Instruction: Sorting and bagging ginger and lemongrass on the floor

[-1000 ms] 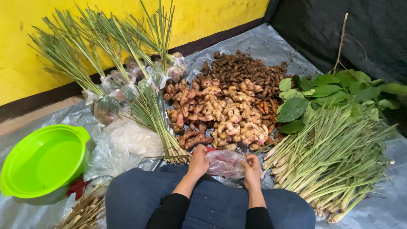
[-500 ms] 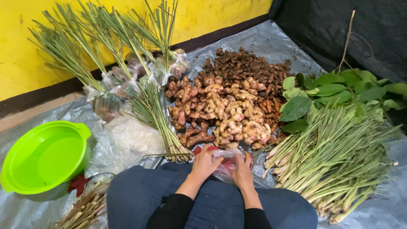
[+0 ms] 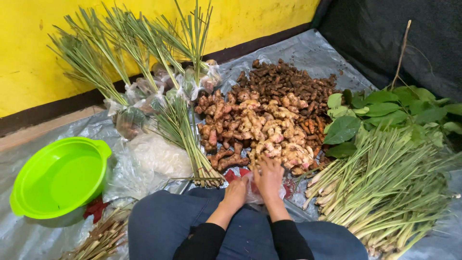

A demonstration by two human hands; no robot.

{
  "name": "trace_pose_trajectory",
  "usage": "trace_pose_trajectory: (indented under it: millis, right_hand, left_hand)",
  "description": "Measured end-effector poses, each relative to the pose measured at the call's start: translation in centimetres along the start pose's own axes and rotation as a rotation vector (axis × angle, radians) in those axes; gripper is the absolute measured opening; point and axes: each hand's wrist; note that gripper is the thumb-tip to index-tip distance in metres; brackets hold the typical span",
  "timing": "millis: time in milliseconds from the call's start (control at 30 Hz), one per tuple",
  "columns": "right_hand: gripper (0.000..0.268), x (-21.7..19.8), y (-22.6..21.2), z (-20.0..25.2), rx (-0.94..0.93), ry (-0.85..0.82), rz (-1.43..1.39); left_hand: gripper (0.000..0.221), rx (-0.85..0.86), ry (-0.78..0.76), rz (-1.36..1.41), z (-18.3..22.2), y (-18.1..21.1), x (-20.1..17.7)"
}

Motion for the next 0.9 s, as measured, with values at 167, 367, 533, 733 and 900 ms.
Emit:
trace_pose_trajectory:
  millis: [167,367,533,733,900]
  right_hand:
    - [0.04,9.8,-1.3,-2.7,-0.035,-0.367,-0.312]
    - [0.068,16.1,-0.2,-2.5,0.123,-0.687,-0.296]
    - [0.062,15.7,0.0,-2.4,0.066,-0.622,-0.232]
    - [0.055,8.1,-1.4,-4.4,-0.107,-0.786,-0.125]
    - [0.059,8.7,-0.2,-3.3,-0.223,-0.615,-0.203]
  left_hand:
    - [0.017,0.092,0.188,-0.042,-1.1,-2.4,2.2]
    - [0.016,-0.01,0.237,-0.15,-2.2,-3.1,3.0]
    - [0.018,-0.022,0.238,-0.076,-2.1,-2.9,2.6]
    - [0.03,-0.076,0.162,-0.11,-2.5,-2.8,3.0]
    - [0.046,-0.095,0.155,-0.104,-2.7,-3.6,4.0]
Point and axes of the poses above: each hand's wrist, its own z-axis away from the middle knuckle, its own x-axis out of the palm, y = z × x, and after that the axes turned 8 degrees about z, right-handed
